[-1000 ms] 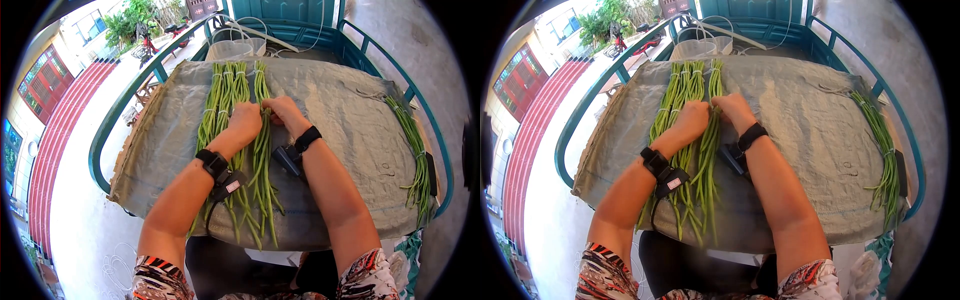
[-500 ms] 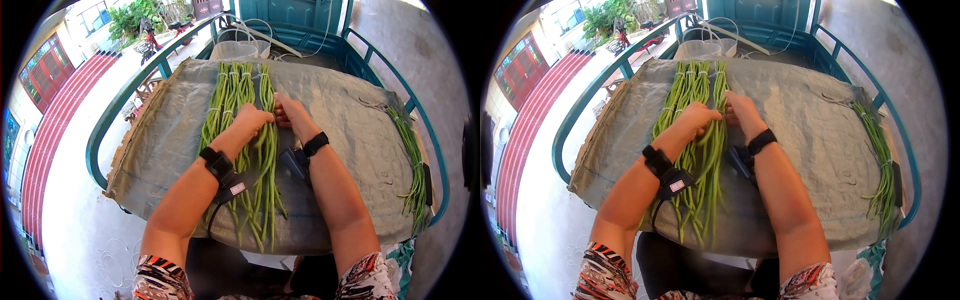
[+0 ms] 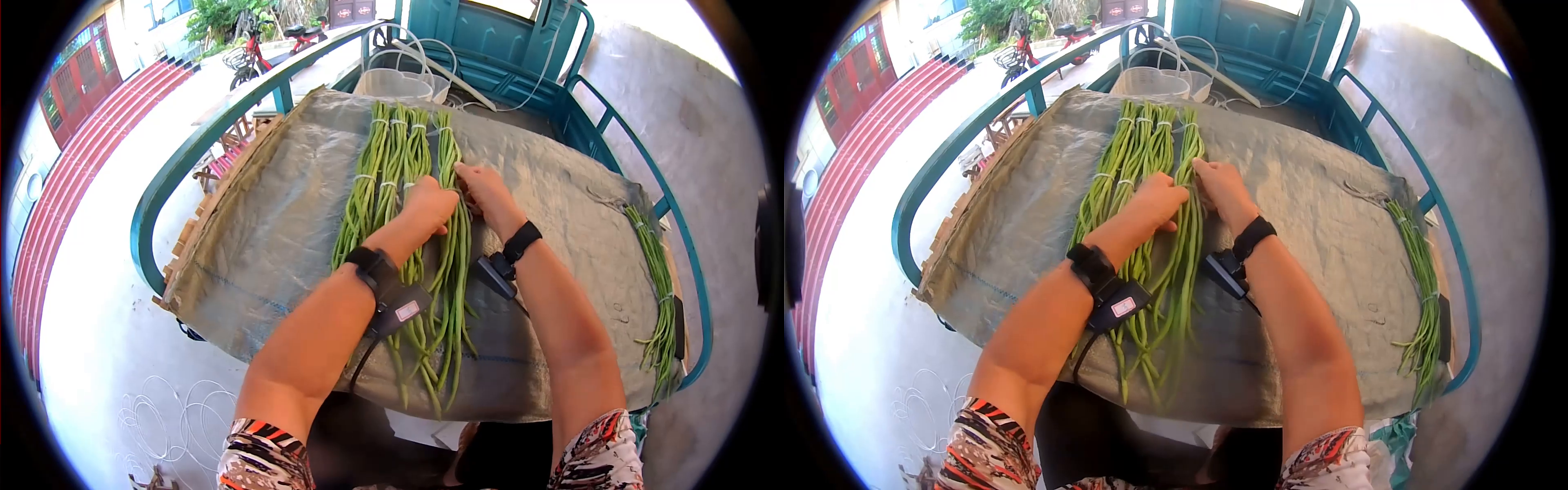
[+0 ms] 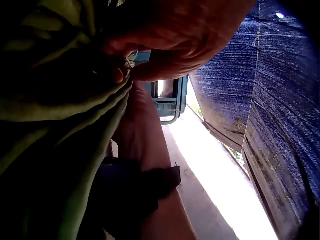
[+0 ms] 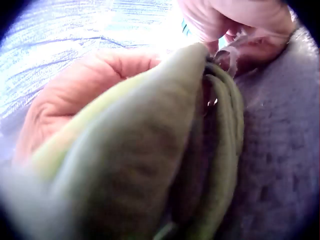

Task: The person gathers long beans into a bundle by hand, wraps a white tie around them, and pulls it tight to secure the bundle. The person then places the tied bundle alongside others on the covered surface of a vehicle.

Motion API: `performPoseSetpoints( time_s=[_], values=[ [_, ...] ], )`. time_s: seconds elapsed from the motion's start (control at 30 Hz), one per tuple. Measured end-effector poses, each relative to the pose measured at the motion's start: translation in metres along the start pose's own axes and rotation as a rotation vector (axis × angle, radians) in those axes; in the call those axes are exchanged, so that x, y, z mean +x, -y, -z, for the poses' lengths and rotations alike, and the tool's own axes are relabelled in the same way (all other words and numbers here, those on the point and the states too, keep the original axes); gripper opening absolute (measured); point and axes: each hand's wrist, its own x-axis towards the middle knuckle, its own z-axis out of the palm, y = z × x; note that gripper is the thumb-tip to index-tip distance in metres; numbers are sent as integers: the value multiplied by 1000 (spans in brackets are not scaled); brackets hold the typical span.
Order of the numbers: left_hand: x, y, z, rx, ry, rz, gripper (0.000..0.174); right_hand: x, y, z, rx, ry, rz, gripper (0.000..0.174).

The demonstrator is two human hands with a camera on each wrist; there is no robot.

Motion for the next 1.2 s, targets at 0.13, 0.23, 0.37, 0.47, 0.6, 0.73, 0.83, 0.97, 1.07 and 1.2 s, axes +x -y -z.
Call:
performPoseSetpoints(
  time_s=[0.13, 0.23, 0.37, 0.47, 0.6, 0.73, 0.83, 0.97, 1.07, 1.2],
  values=[
    [-8, 5, -4, 407, -106, -315, 28, 7, -7, -14, -120, -91, 179, 25],
    [-5, 14, -12, 660, -203, -411, 26, 24, -15, -18, -315, -51, 355, 24],
    [-11, 7, -14, 819, -360, -439, 26, 31, -18, -23, -346, -33, 412, 24],
    [-21, -6, -12, 878, -358, -405, 40, 45, -30, -22, -302, 48, 468, 25],
    [-24, 2, -10, 861, -289, -393, 47, 45, -27, -17, -287, 75, 327, 24],
    [-24, 5, -8, 918, -313, -416, 39, 31, -9, -18, -297, 17, 102, 21],
    [-20, 8, -9, 1018, -255, -415, 35, 37, -27, -21, -626, -447, 735, 24],
    [-14, 15, -6, 1004, -256, -507, 31, 43, -39, -19, -771, -118, 787, 29],
    [-3, 26, -6, 1100, -304, -587, 32, 42, -24, -16, -768, -1, 637, 29],
    [-10, 11, 1, 1162, -133, -513, 36, -19, -9, 6, -1004, -2, 464, 40]
  ],
)
